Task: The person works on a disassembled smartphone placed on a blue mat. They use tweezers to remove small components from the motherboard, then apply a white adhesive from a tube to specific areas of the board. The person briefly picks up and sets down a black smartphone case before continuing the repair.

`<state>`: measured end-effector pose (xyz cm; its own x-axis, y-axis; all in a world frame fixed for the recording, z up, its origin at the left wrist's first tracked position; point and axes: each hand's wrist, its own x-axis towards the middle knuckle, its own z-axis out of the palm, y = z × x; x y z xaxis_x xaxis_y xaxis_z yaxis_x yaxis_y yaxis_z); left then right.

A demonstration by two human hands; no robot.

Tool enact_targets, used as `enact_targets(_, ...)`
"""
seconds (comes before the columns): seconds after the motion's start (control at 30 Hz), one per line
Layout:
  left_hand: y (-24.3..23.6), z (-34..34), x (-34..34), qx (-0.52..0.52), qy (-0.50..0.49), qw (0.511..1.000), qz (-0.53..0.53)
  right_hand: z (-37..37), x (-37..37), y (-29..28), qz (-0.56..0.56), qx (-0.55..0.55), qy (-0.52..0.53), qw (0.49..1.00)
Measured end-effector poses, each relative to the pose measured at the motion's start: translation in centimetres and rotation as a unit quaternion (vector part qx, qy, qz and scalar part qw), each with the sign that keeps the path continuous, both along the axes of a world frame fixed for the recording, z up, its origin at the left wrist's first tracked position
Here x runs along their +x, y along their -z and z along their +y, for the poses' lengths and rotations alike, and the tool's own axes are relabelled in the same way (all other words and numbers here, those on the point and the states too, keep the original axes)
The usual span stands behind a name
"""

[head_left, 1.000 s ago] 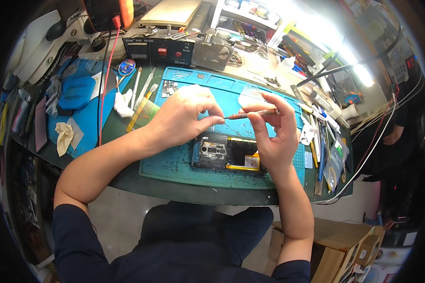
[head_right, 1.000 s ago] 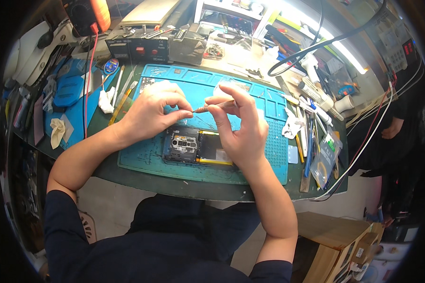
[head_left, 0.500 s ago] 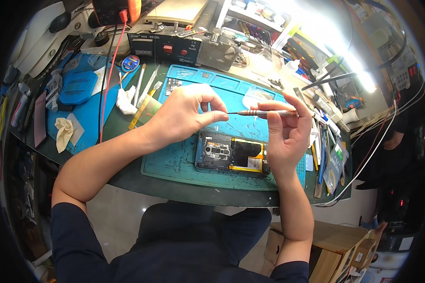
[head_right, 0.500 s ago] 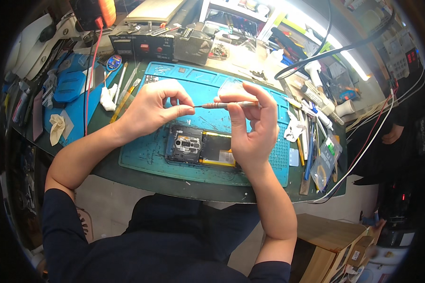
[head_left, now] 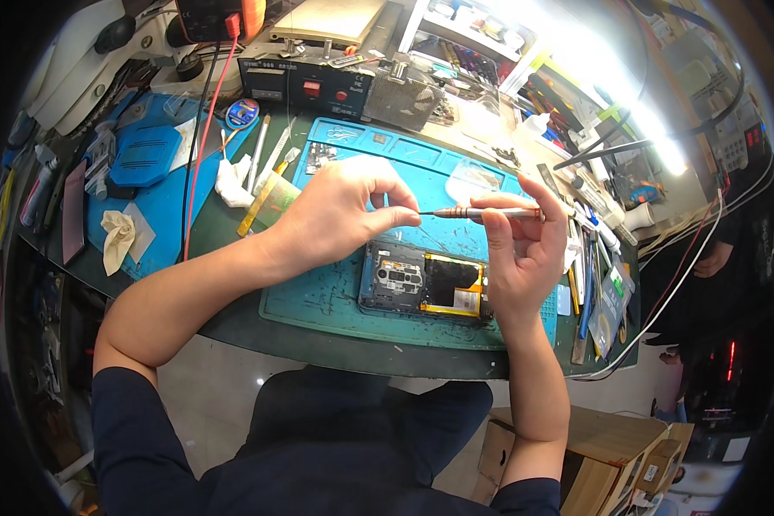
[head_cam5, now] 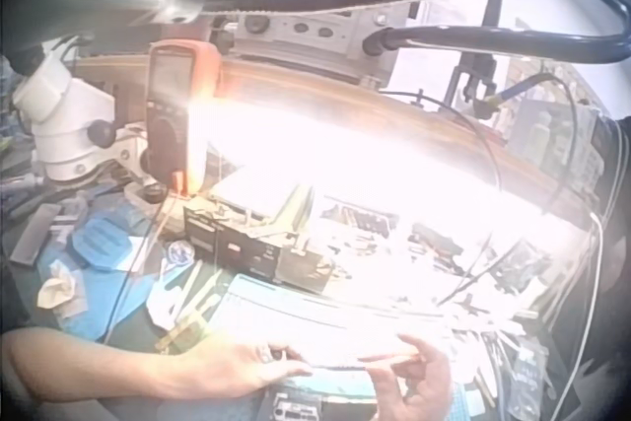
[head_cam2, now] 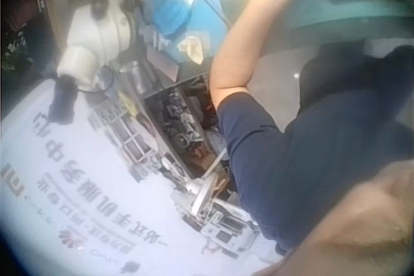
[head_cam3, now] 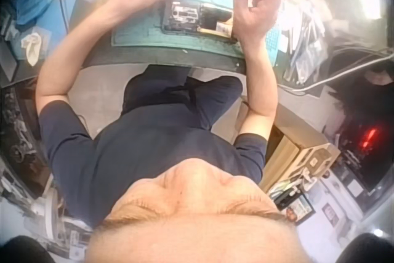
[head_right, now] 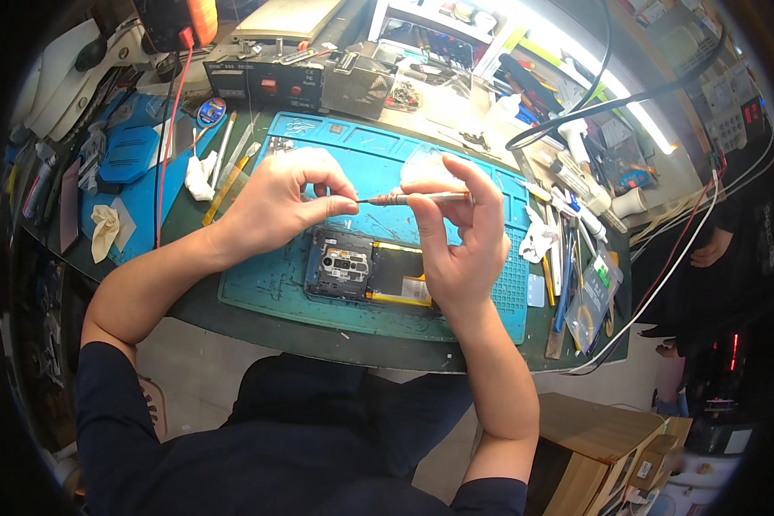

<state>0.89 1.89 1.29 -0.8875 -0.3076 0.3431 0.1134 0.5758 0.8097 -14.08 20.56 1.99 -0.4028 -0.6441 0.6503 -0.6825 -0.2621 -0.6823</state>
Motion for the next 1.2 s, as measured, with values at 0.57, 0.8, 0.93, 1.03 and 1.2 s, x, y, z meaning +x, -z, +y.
enact_targets(0.57, -2.6, -0.9, 2.3, -0.050, 0.084, 0.989, -0.112, -0.9, 2.1, 0.2, 0.003, -0.029, -0.106, 0.994)
enact_targets(0.8, -3.5, -1.8, 2.8, -0.069, 0.172, 0.959, -0.215, -1.8, 2.7, 0.5, 0.105, -0.001, -0.122, 0.987)
enact_targets(0.93, -3.2, -1.9, 2.8, -0.062, 0.168, 0.959, -0.219, -1.9, 2.9, 0.4, 0.118, 0.010, -0.115, 0.986)
enact_targets(1.03, -2.8, -2.0, 2.8, -0.075, 0.172, 0.960, -0.207, -1.9, 3.0, 0.2, 0.133, 0.016, -0.112, 0.985)
enact_targets(1.2, -2.7, -1.9, 2.7, -0.061, 0.171, 0.962, -0.205, -2.0, 2.9, -0.2, 0.135, 0.027, -0.149, 0.979)
